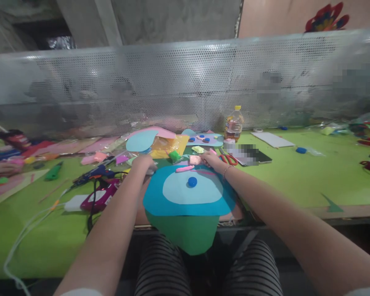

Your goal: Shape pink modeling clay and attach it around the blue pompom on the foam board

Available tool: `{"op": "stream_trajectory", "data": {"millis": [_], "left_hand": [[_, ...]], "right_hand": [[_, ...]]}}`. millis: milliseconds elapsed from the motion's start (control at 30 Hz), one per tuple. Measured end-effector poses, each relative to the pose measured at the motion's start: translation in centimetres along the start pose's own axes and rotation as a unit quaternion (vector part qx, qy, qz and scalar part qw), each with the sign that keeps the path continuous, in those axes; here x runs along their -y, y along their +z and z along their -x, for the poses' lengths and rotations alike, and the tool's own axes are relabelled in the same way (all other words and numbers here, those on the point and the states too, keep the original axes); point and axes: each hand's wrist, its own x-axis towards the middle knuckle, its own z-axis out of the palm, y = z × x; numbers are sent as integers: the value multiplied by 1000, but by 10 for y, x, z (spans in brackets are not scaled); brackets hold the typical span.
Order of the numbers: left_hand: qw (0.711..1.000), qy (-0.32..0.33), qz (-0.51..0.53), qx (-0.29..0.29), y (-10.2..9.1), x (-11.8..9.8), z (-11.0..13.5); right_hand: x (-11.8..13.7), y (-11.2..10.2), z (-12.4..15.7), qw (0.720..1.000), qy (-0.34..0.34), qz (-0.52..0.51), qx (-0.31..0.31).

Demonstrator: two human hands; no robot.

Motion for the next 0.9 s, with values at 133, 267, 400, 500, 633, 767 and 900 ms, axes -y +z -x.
{"op": "stream_trajectory", "data": {"millis": [133, 267, 400, 500, 633, 767, 900], "left_hand": [[999, -10, -17, -43, -1, -18, 8], [949, 213, 32, -231, 1, -38, 20], [944, 225, 110, -216, 11, -55, 30], [935, 245, 161, -201, 22, -63, 35], [919, 272, 212, -191, 33, -71, 39], [917, 289, 212, -172, 34, -76, 42], [916, 299, 203, -173, 32, -76, 43]], "right_hand": [[-3, -1, 0, 1000, -26, 14, 10], [2, -2, 8, 993, -109, 40, -9], [22, -5, 25, 970, -231, 68, -15], [38, -3, 39, 951, -298, 83, -19], [46, 3, 49, 890, -413, 195, 2], [44, 6, 48, 880, -420, 219, -25], [44, 6, 47, 877, -432, 209, -25]]}}
